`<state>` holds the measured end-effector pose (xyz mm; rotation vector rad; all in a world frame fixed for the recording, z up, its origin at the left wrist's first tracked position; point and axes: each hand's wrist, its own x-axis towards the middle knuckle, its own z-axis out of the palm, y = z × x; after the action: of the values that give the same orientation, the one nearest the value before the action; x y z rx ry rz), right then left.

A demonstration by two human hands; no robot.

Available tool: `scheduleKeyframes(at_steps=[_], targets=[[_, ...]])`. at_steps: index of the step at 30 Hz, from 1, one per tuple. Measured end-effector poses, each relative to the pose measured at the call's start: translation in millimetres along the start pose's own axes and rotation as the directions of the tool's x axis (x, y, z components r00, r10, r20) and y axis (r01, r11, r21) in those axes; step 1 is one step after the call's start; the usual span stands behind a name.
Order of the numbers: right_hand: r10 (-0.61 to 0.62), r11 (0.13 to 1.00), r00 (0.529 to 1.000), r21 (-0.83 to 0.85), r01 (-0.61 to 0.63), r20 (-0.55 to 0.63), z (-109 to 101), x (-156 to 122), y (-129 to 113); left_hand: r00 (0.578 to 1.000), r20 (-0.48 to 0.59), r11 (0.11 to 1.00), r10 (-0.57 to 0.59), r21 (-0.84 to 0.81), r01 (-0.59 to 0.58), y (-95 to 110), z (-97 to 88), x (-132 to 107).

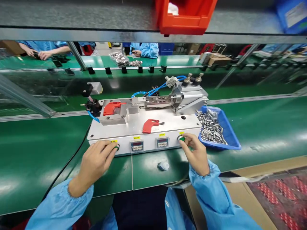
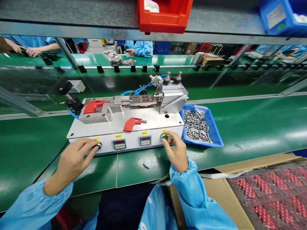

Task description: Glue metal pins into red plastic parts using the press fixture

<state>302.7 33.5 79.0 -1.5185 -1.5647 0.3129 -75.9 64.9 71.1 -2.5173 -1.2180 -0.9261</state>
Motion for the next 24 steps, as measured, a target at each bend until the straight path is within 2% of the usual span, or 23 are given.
scheduleKeyframes(at_steps=[3,5,8,11,15,17,19,22,24], targets=[[0.024,0.999,0.998,0.021,-0.025,0.058,-3.3,9.2,5.3,0.995,0.101,0.999,0.008,-0.054,-0.002,-3.9,-7.1,9.0],[0.03,0.999,0.999,0.03,-0.031,0.038,-4.4,14.0,6.8,0.995,0.094,0.998,-0.033,-0.056,0.038,-2.0,-6.5,12.2],[0.044,0.999,0.997,0.016,-0.043,-0.063,0.0,12.2,9.6,0.991,-0.028,0.99,-0.134,-0.048,0.132,5.8,7.0,6.1],[0.028,1.0,0.987,0.001,-0.029,-0.158,10.5,1.6,13.5,0.962,-0.185,0.98,-0.2,-0.061,0.192,14.2,25.0,-7.1],[-0.073,0.995,0.968,-0.085,0.053,-0.242,28.3,-12.9,19.7,0.925,-0.254,0.959,-0.284,-0.101,0.266,25.8,33.2,-10.2],[-0.167,0.977,0.952,-0.17,0.125,-0.257,35.8,-16.7,22.4,0.919,-0.264,0.954,-0.292,-0.15,0.259,34.7,30.3,2.5],[-0.249,0.953,0.934,-0.238,0.189,-0.256,40.4,-18.0,24.5,0.943,-0.225,0.957,-0.247,-0.21,0.201,45.5,26.2,26.0],[-0.324,0.926,0.915,-0.28,0.253,-0.243,42.1,-16.5,26.7,0.992,-0.067,0.97,-0.112,-0.222,0.094,60.1,22.3,75.0],[-0.348,0.918,0.906,-0.284,0.278,-0.239,41.6,-14.2,27.3,0.997,0.067,0.986,-0.033,-0.162,0.044,65.6,22.6,108.3]])
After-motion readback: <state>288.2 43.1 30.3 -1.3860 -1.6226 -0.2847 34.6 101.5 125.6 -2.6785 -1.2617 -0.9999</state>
